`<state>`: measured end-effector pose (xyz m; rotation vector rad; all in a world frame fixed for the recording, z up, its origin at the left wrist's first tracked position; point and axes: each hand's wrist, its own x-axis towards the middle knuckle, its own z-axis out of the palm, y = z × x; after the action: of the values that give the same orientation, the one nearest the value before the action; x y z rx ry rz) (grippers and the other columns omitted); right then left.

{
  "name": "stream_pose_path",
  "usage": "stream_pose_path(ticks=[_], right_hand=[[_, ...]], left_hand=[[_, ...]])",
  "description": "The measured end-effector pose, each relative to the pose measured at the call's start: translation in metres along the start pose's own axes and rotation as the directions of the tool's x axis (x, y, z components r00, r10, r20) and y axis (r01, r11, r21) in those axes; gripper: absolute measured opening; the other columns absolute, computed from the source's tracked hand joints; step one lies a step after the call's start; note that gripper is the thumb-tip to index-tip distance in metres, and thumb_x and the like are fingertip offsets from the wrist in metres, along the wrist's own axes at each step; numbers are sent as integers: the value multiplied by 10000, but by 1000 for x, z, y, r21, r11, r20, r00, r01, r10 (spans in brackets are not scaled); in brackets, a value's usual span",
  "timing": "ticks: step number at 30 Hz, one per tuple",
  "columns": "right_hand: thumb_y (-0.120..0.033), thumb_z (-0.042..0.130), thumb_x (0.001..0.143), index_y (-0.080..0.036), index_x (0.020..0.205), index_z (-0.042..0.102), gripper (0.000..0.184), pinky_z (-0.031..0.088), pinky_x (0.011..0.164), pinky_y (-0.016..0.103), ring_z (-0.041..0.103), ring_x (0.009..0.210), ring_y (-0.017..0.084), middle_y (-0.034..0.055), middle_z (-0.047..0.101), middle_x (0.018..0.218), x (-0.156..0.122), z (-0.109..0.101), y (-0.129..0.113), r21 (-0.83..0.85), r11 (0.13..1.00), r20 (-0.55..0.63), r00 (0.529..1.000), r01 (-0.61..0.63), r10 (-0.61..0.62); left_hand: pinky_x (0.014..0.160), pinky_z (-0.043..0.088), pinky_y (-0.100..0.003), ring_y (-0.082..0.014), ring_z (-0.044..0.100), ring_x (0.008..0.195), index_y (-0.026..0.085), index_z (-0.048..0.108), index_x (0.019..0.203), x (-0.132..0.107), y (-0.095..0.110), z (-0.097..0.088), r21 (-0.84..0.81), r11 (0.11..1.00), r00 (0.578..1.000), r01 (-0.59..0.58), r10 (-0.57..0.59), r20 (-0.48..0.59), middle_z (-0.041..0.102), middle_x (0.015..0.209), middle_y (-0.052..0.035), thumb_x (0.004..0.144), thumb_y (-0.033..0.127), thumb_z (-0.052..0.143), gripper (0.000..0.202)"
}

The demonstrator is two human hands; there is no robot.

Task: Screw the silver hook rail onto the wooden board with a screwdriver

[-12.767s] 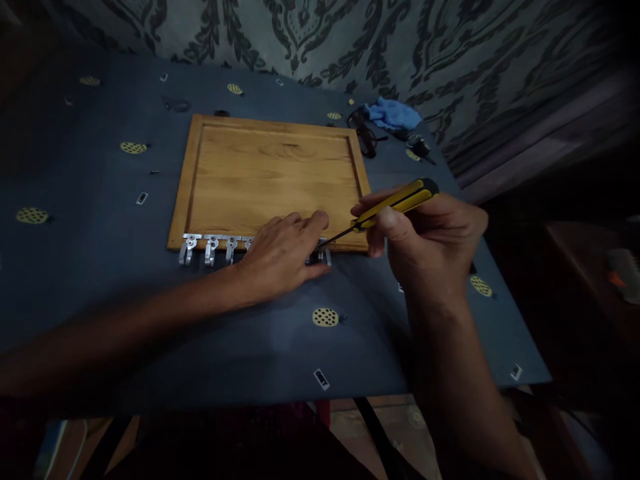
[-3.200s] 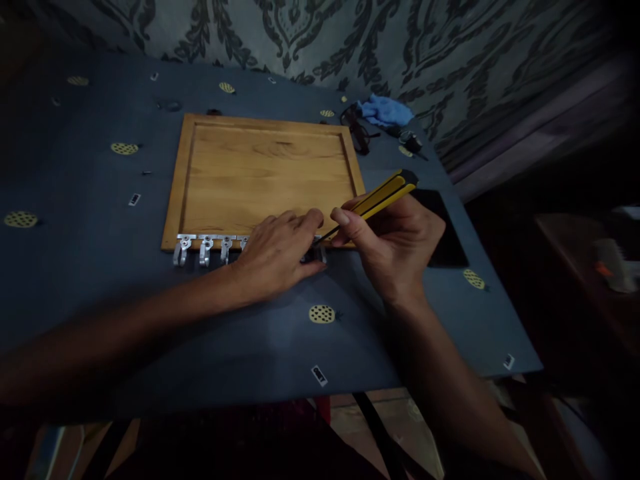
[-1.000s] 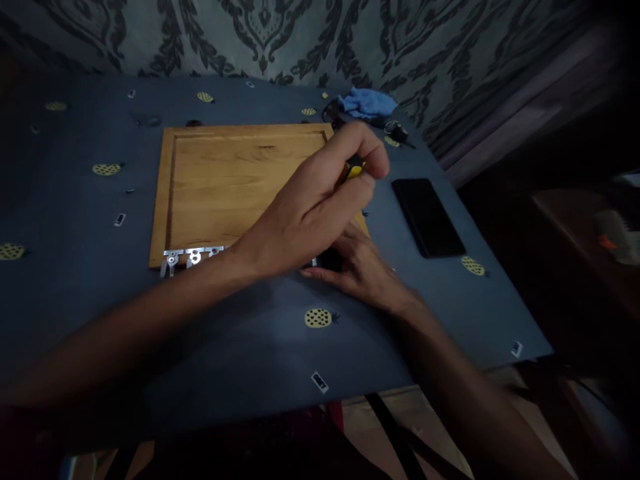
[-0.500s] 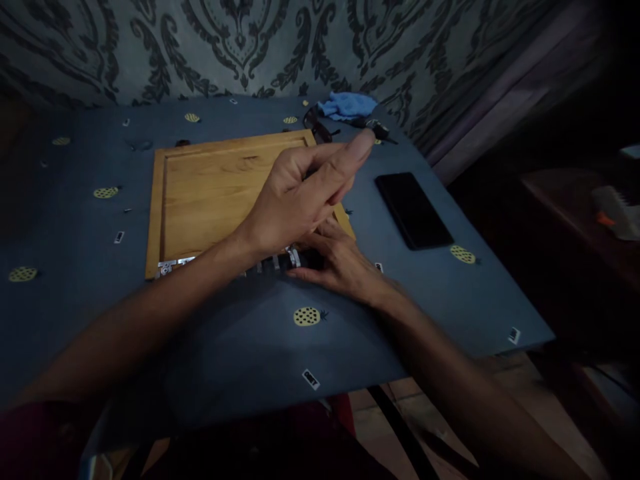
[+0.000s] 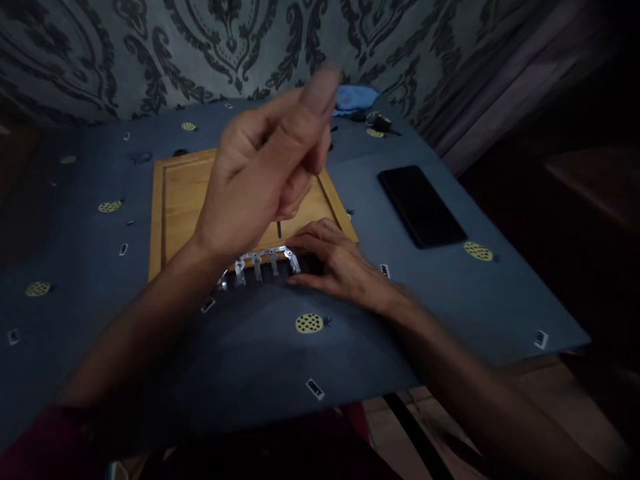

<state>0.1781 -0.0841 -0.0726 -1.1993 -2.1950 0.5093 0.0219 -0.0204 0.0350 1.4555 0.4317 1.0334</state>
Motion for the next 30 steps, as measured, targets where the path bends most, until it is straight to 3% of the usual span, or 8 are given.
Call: stream_pose_path(ticks=[3, 9, 16, 22, 26, 30], right_hand=[[-509, 746, 901, -175, 1200, 690, 451, 512, 978, 491, 593, 1098, 313, 131, 689, 1149, 0, 0, 0, 9, 1000, -3, 1000, -16, 16], [-501, 759, 893, -203, 1220, 695, 447, 516, 1000, 513, 591, 1128, 320, 122, 692, 1173, 0, -3, -1, 49, 997, 21, 998, -56, 55], [-461, 774, 885, -198, 1188, 703, 407, 511, 1001, 524, 590, 1124, 323, 124, 692, 1157, 0, -4, 0, 48, 997, 32, 998, -55, 53], [-452, 778, 878, -224, 1184, 708, 388, 514, 1000, 520, 593, 1132, 325, 115, 689, 1165, 0, -4, -1, 57, 997, 24, 998, -61, 60], [-458, 772, 885, -193, 1183, 708, 404, 514, 993, 510, 593, 1117, 326, 129, 692, 1153, 0, -4, 0, 53, 997, 26, 998, -50, 48], [-522, 759, 883, -151, 1158, 707, 464, 516, 969, 503, 597, 1093, 330, 145, 690, 1137, 0, -2, 1, 32, 999, 13, 999, -34, 33]], left_hand=[[373, 184, -238, -61, 220, 354, 206, 476, 581, 2, -4, -2, -37, 998, 997, 43, -46, -67, 274, 461, 67, 1064, 291, 470, 490], [372, 176, -236, -68, 195, 370, 218, 487, 606, 1, -18, -3, -92, 993, 995, 75, -81, -66, 288, 456, 79, 1030, 330, 541, 442], [390, 226, -271, -88, 162, 382, 255, 504, 604, -2, -23, -1, -6, 992, 987, 127, -127, -96, 220, 446, 87, 993, 405, 562, 421], [396, 204, -289, -82, 178, 390, 250, 510, 604, -1, -27, -2, -53, 994, 992, 96, -100, -74, 267, 467, 83, 943, 412, 646, 400], [413, 244, -283, -101, 228, 408, 264, 494, 637, -1, -28, -5, 8, 994, 992, 108, -107, -60, 279, 463, 75, 930, 479, 630, 388], [451, 290, -278, -105, 295, 436, 265, 554, 732, -3, -25, -7, 31, 996, 995, 83, -84, 53, 343, 494, 71, 948, 415, 599, 267]])
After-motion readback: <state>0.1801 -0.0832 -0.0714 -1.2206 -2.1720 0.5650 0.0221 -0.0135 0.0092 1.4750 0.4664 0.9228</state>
